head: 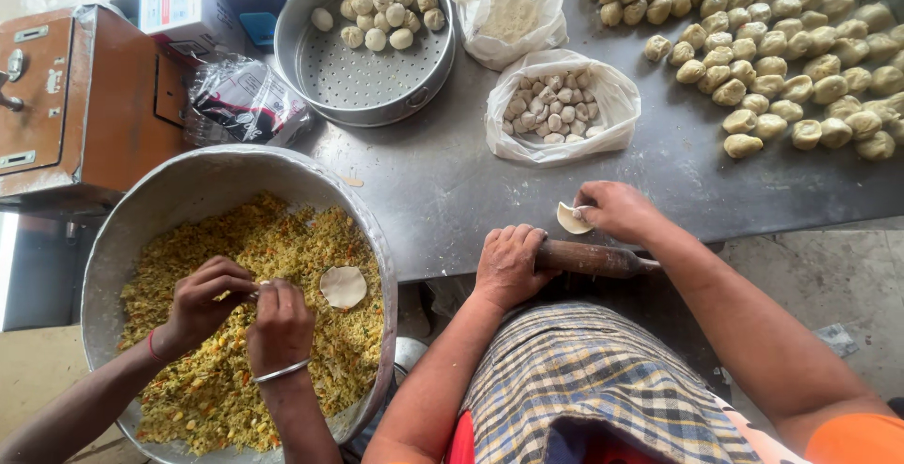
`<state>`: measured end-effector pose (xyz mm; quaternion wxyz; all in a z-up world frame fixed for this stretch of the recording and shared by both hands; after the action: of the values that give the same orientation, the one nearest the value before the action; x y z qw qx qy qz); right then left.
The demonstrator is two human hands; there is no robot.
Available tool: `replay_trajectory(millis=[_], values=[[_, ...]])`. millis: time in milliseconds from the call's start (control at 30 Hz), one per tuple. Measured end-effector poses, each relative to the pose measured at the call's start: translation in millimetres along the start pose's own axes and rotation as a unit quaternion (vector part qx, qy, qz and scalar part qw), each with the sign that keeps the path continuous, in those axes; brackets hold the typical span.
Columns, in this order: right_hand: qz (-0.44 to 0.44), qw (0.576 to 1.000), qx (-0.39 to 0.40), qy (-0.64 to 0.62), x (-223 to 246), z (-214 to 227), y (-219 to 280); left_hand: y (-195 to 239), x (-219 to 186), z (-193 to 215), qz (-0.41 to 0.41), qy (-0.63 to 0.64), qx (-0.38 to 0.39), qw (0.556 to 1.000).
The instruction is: The person rolls small dough balls into flat circles using a rolling pin, then fills them with a vegetable mixture and folds them into dumplings. The finished dumplings are placed into a cloth bag on the metal table.
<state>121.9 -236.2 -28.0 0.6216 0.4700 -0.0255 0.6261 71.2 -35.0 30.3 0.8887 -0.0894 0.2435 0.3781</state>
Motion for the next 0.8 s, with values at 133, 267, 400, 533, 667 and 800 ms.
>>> replay_trajectory(millis=[133,267,400,533,667,800], values=[[-0.001,0.916,0.023,-0.401,-43,-15,4,-3,1,-1,0.005,0.001,0.006,1.0],[-0.086,0.975,-0.024,-0.203,-71,-14,30,-6,-2,3,0.004,0.005,0.004,1.0],[-0.003,0.993,-0.089,0.08,-47,-5,61,-16,5,-11,0.053,0.003,0.056,0.997],[0.0,0.964,-0.138,0.226,-29,0,67,-51,13,-21,0.072,-0.059,0.052,0.994],[-0.031,0.962,-0.192,0.19,-31,27,36,-111,41,-23,0.094,-0.164,0.066,0.98],[-0.03,0.961,-0.23,0.153,-40,55,8,-144,58,-16,0.118,-0.142,0.065,0.981]])
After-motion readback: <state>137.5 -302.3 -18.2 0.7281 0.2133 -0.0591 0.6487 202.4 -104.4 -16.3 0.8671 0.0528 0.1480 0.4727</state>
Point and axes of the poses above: each hand's wrist, its own y-axis away from the middle knuckle, its own z-axis out of the back of the hand, x = y × z, the point moved 8 cm from there along -y, towards the middle knuckle, and after that the axes turned 15 degrees about x, right-handed, at the moved point
